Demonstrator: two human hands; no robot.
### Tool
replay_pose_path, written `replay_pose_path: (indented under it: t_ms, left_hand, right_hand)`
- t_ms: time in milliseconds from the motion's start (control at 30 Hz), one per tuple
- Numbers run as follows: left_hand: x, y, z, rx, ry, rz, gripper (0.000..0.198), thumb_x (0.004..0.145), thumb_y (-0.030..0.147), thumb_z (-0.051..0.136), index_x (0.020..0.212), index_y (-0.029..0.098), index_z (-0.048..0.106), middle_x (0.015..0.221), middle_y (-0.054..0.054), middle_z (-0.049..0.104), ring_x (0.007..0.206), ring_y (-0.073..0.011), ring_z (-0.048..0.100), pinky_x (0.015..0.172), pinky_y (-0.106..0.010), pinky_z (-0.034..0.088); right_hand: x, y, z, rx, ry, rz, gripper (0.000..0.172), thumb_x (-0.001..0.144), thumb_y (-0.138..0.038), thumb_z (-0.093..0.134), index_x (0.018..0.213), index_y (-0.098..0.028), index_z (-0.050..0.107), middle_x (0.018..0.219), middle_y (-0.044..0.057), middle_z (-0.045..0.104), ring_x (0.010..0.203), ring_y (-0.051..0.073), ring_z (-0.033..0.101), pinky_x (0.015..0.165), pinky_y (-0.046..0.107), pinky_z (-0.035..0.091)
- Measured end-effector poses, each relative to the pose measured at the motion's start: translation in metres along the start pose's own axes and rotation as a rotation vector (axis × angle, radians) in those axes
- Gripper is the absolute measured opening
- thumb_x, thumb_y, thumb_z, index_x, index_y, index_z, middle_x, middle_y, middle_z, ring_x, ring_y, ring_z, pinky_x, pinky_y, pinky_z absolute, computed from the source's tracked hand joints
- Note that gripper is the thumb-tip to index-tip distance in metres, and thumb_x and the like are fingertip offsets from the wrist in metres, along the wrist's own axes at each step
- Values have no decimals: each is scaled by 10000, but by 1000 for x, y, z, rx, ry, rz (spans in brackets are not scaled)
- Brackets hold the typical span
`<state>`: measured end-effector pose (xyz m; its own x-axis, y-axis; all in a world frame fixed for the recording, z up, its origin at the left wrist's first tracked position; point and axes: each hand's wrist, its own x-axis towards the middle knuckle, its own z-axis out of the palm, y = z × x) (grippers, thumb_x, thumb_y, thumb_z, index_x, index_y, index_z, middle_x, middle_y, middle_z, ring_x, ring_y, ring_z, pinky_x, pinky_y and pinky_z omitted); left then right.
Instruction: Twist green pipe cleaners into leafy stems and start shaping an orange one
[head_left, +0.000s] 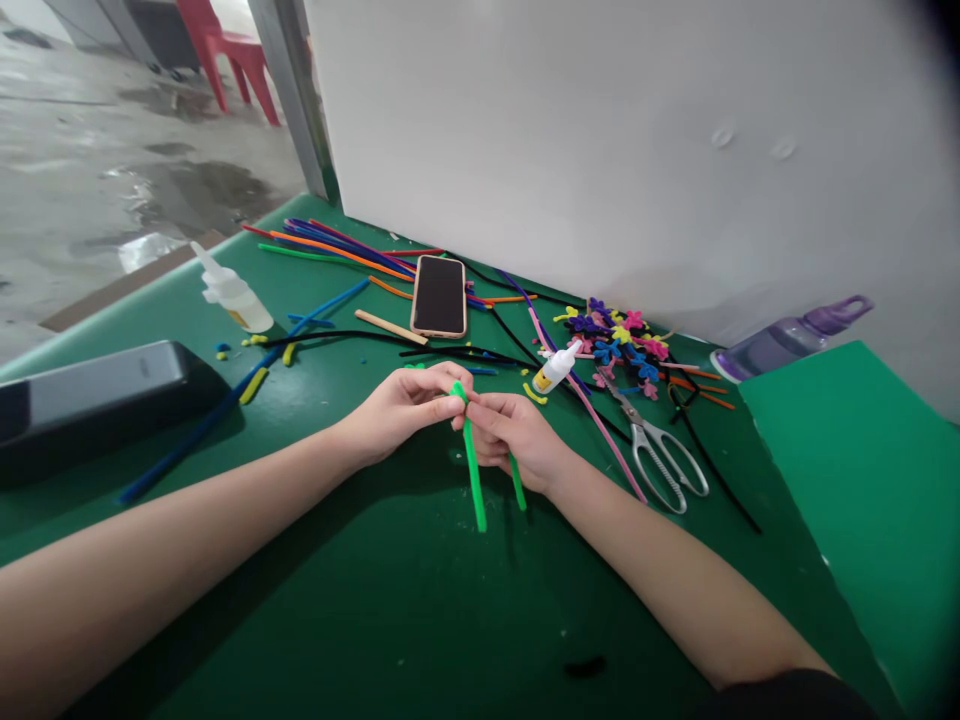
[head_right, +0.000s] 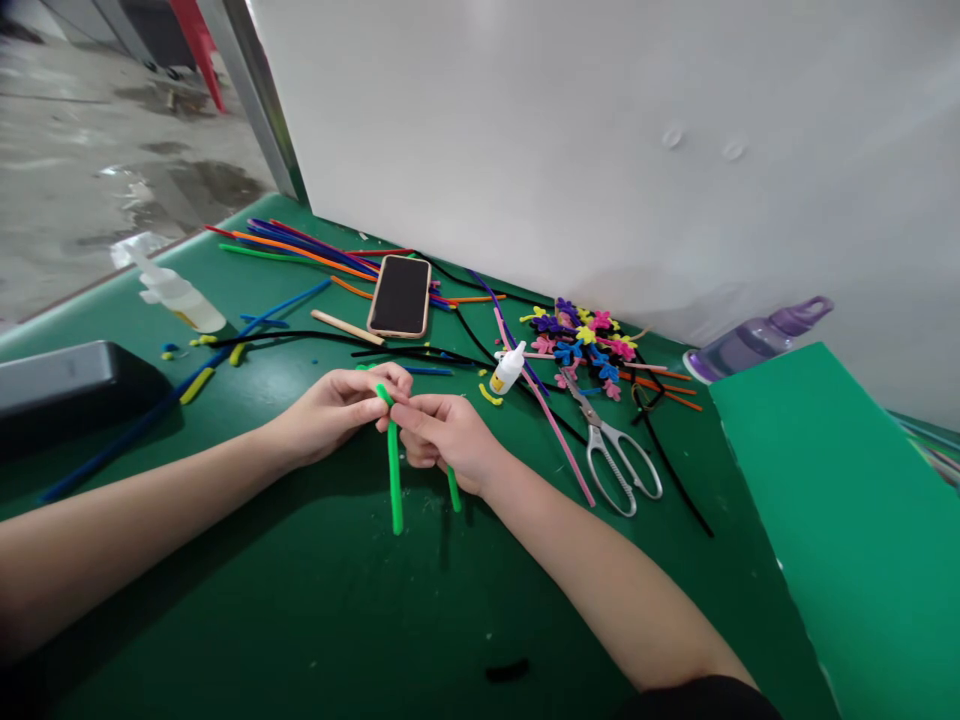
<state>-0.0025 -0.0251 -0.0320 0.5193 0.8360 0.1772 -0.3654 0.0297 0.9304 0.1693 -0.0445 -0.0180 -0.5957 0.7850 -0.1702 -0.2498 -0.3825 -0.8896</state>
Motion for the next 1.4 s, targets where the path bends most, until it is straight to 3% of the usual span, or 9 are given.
replay_pose_path:
  t_ms: [133, 300, 600, 933, 1100, 1200, 1400]
  left_hand:
    - [0, -2, -1, -22, 25, -18, 73, 755, 215, 687, 720, 152, 699, 810, -12, 553, 607, -80, 543, 599, -233, 453]
    - [1, 1, 1, -6, 98, -25, 155, 742, 218, 698, 618, 142, 644, 697, 4, 553, 615, -95, 546, 623, -237, 438]
    - [-1, 1, 3, 43, 138, -76, 212, 753, 225, 681, 588, 140, 578, 677, 20, 474, 628, -87, 470, 604, -221, 371]
    - [-2, 0, 5, 201, 186, -78, 229, 715, 233, 693, 570, 135, 546, 707, 11, 459, 646, -98, 441, 604, -233, 365]
    - [-1, 3, 9, 332, 159, -92, 231, 722, 254, 679, 572, 138, 548, 684, 12, 474, 654, -110, 457, 603, -238, 364]
    - [0, 2, 10, 325, 185, -109, 231, 738, 264, 665, 589, 140, 541, 679, 15, 477, 647, -106, 459, 603, -232, 365]
    - [1, 0, 8, 242, 291, -117, 215, 759, 277, 649, 637, 150, 525, 640, 34, 481, 584, -85, 440, 561, -208, 342]
  right_hand:
    - [1, 2, 0, -10, -9, 15, 241, 806, -383, 627, 749, -149, 645, 439, -101, 280, 402, 42, 210, 395, 195, 210]
    - [2, 2, 1, -89, 94, -58, 234, 779, -390, 651, 748, -158, 651, 446, -95, 308, 401, 44, 233, 398, 209, 189]
    - [0, 8, -1, -282, 187, -149, 263, 727, -396, 692, 650, -165, 593, 481, -79, 341, 420, 44, 244, 415, 224, 147]
    - [-9, 3, 11, -719, 335, -205, 333, 774, -417, 611, 592, -189, 450, 478, -66, 353, 434, 63, 247, 422, 224, 190]
    - [-11, 8, 13, -1093, 432, -386, 302, 808, -297, 546, 563, -192, 405, 475, -63, 326, 455, 76, 276, 485, 240, 245]
    - [-10, 7, 11, -1176, 429, -423, 254, 824, -308, 524, 606, -193, 463, 481, -57, 357, 445, 80, 310, 489, 241, 257]
    - [-8, -1, 5, -1152, 388, -399, 163, 844, -300, 505, 842, -180, 616, 631, -14, 560, 493, 91, 434, 540, 230, 359]
